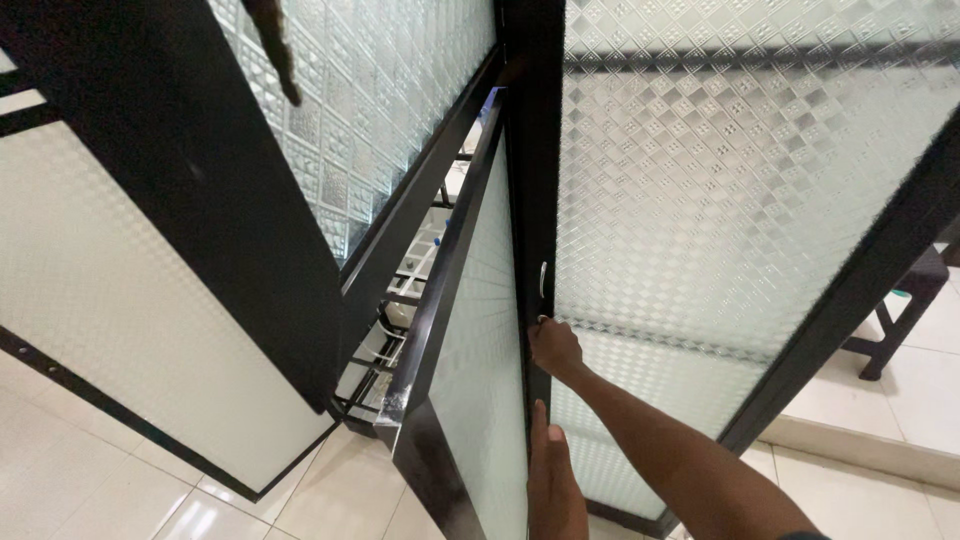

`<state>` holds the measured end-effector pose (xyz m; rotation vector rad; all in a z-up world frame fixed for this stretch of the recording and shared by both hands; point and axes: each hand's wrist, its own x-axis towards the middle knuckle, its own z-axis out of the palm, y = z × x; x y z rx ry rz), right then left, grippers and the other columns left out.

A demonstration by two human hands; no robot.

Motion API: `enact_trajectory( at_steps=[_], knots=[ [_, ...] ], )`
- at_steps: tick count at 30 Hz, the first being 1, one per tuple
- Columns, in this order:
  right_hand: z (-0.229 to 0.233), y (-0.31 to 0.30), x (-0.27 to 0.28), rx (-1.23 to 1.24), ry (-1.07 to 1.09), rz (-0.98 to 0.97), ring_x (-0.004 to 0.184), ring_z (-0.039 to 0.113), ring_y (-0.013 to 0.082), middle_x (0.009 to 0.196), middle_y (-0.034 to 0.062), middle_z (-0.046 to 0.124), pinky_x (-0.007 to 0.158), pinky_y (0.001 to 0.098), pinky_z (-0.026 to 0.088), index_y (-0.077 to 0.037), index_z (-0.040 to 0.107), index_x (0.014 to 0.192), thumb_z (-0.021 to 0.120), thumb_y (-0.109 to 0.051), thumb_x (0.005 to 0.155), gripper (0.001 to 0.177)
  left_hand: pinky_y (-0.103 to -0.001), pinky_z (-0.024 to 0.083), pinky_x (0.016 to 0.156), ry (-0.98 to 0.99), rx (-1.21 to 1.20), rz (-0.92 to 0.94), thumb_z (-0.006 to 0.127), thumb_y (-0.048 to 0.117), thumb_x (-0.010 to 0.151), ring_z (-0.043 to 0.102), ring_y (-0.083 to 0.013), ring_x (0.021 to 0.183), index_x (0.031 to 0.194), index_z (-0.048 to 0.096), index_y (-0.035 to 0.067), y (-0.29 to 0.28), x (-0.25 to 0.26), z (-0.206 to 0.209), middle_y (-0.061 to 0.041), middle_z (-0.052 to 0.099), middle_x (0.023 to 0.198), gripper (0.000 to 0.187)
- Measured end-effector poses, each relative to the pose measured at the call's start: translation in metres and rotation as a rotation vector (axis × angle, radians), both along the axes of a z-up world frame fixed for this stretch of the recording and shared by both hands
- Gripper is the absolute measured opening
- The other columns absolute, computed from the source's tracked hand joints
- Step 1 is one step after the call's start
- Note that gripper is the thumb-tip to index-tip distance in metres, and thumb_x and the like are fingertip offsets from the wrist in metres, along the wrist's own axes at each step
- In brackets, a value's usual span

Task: The person assembles a glass-fronted cabinet by aligning and securing the doors to the frame. They repeatedly open and close the doors, adjust the alignment, and fasten the latches to ensure the doors are properly attached.

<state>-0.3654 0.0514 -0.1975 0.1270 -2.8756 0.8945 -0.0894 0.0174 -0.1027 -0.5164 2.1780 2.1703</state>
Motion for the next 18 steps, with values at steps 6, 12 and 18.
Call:
enact_trajectory(
  at_steps=[6,12,18],
  knots=[
    [0.06,0.009,0.032,-0.172,0.035,-0.054,0.072,0.075,0.0313,0.078,0.0166,0.076,0.068,0.0448,0.058,-0.002,0.071,0.09,0.061,-0.047,0.097,0.047,-0.041,0.021,0.126,-0.054,0.089,0.019,0.026,0.067,0.094,0.023,-0.0274,0.157,0.163,0.016,0.017,0.0,0.003,0.022,-0.011,0.02,0.17,0.085],
    [0.091,-0.003,0.048,-0.5,0.65,-0.079,0.082,0.071,0.0278,0.092,0.0168,0.073,0.07,0.0412,0.054,0.001,0.066,0.103,0.064,-0.024,0.099,0.025,-0.041,0.016,0.127,-0.099,-0.036,-0.014,0.022,0.065,0.094,0.015,-0.0248,0.159,0.163,0.017,0.021,0.007,0.015,0.04,-0.006,0.018,0.171,0.082],
    [0.085,0.002,0.043,-0.944,0.128,0.026,0.072,0.062,0.0178,0.098,0.0066,0.073,0.066,0.0344,0.052,-0.007,0.062,0.114,0.052,-0.02,0.102,0.021,-0.041,0.018,0.127,0.053,0.026,-0.016,0.024,0.069,0.095,0.021,-0.0254,0.158,0.162,0.018,0.017,0.006,0.033,0.06,-0.009,0.023,0.17,0.085]
  ],
)
